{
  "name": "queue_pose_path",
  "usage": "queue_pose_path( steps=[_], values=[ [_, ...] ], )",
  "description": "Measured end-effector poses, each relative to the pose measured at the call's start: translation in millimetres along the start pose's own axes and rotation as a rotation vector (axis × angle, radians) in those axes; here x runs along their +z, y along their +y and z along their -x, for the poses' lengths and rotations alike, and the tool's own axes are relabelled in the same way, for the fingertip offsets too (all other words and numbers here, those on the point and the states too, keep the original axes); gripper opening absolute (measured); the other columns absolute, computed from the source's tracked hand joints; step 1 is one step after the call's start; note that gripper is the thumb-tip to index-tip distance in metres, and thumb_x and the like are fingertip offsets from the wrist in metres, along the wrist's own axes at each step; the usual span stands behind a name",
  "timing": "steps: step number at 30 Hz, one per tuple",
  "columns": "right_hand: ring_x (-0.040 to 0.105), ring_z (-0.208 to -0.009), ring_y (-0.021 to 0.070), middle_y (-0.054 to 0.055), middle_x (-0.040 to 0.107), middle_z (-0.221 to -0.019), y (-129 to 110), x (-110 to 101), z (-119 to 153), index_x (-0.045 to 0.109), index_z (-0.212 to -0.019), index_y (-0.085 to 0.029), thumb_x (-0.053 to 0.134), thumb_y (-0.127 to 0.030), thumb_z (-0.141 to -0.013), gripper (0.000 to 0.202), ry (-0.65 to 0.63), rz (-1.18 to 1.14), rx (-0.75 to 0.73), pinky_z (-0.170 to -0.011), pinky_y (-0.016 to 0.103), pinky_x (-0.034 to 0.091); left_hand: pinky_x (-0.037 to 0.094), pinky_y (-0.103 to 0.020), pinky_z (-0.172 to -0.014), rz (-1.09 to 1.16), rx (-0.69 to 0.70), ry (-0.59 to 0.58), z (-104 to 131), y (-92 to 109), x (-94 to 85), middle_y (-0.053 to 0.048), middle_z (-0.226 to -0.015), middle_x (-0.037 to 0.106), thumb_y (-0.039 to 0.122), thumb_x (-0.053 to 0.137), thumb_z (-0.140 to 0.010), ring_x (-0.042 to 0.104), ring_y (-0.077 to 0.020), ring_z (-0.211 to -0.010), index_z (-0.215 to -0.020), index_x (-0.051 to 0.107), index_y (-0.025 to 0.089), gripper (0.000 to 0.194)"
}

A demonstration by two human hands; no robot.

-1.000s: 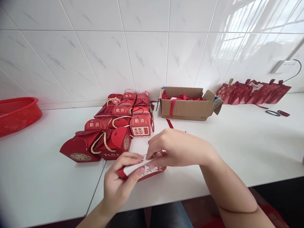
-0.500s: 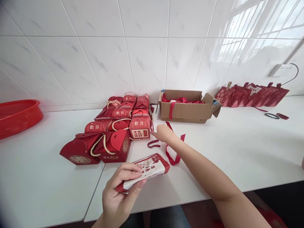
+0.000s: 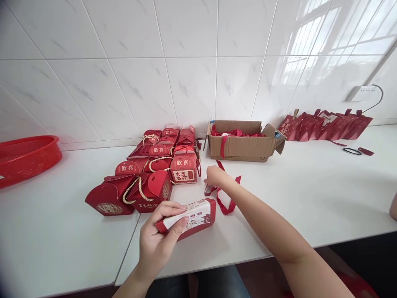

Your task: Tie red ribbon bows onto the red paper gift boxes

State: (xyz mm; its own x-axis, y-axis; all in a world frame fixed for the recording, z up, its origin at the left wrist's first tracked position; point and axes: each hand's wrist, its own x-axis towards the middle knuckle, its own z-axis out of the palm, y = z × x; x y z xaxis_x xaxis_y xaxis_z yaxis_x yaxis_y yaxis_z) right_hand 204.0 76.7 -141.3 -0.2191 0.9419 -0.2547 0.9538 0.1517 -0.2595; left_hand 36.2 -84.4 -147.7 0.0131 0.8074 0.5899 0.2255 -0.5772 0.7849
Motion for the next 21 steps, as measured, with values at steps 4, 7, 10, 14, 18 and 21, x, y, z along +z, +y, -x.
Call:
queue_pose_path(
  steps=[4,7,10,14,18,21],
  values=[
    [0.061,-0.063,0.0171,0.011,0.07,-0.071,13.5,5.0,-1.5,0.072,-0.073,-0.011,0.055,-0.024,-0.081,0.022,0.111,-0.091,-0.033,-0.056,0.025,0.038,0.051,-0.025,-0.068,0.006,-0.099,0.021,-7.9,-1.4,-0.2,-0.002,-0.084,0.063,0.024,0.066,-0.079,0.063,-0.0146,-0.076,-0.079,0.061,0.019,0.007],
    [0.061,-0.064,0.0173,0.009,0.071,-0.071,23.3,9.8,-2.3,0.073,-0.076,-0.014,0.052,-0.025,-0.083,0.025,0.213,-0.177,-0.044,-0.057,0.025,0.038,0.053,-0.025,-0.064,0.029,-0.246,0.045,-17.4,-5.8,0.6,-0.003,-0.082,0.064,0.033,0.068,-0.076,0.064,-0.0162,-0.073,-0.079,0.059,0.019,0.017],
    [0.063,-0.066,0.0179,0.007,0.072,-0.072,31.2,9.9,0.9,0.074,-0.086,-0.015,0.049,-0.029,-0.086,0.028,0.321,-0.281,-0.063,-0.059,0.025,0.041,0.054,-0.028,-0.059,0.152,-0.444,0.017,-30.0,-12.8,3.0,-0.002,-0.076,0.066,0.04,0.07,-0.073,0.065,-0.0179,-0.068,-0.083,0.057,0.019,0.028],
    [0.066,-0.077,0.0168,0.006,0.074,-0.085,38.4,2.0,14.2,0.071,-0.107,-0.016,0.047,-0.032,-0.09,0.033,0.447,-0.424,-0.126,-0.072,0.024,0.047,0.056,-0.03,-0.061,0.261,-0.51,-0.001,-45.2,-21.3,6.8,-0.001,-0.073,0.066,0.042,0.073,-0.07,0.067,-0.019,-0.068,-0.086,0.054,0.019,0.034],
    [0.068,-0.086,0.0185,0.007,0.074,-0.095,38.3,-10.0,37.3,0.068,-0.112,-0.018,0.055,-0.038,-0.087,0.035,0.575,-0.636,-0.274,-0.085,0.03,0.049,0.055,-0.028,-0.062,0.247,-0.464,-0.027,-47.9,-24.0,10.9,0.0,-0.073,0.064,0.04,0.072,-0.072,0.064,-0.0161,-0.067,-0.085,0.054,0.019,0.03],
    [0.069,-0.085,0.0212,0.005,0.075,-0.087,29.7,-17.3,58.8,0.073,-0.1,-0.021,0.064,-0.038,-0.081,0.027,0.673,-0.841,-0.413,-0.102,0.046,0.039,0.053,-0.025,-0.061,0.191,-0.416,-0.034,-42.4,-21.3,15.6,0.0,-0.072,0.062,0.04,0.07,-0.074,0.061,-0.0145,-0.067,-0.081,0.054,0.019,0.027]
  ],
)
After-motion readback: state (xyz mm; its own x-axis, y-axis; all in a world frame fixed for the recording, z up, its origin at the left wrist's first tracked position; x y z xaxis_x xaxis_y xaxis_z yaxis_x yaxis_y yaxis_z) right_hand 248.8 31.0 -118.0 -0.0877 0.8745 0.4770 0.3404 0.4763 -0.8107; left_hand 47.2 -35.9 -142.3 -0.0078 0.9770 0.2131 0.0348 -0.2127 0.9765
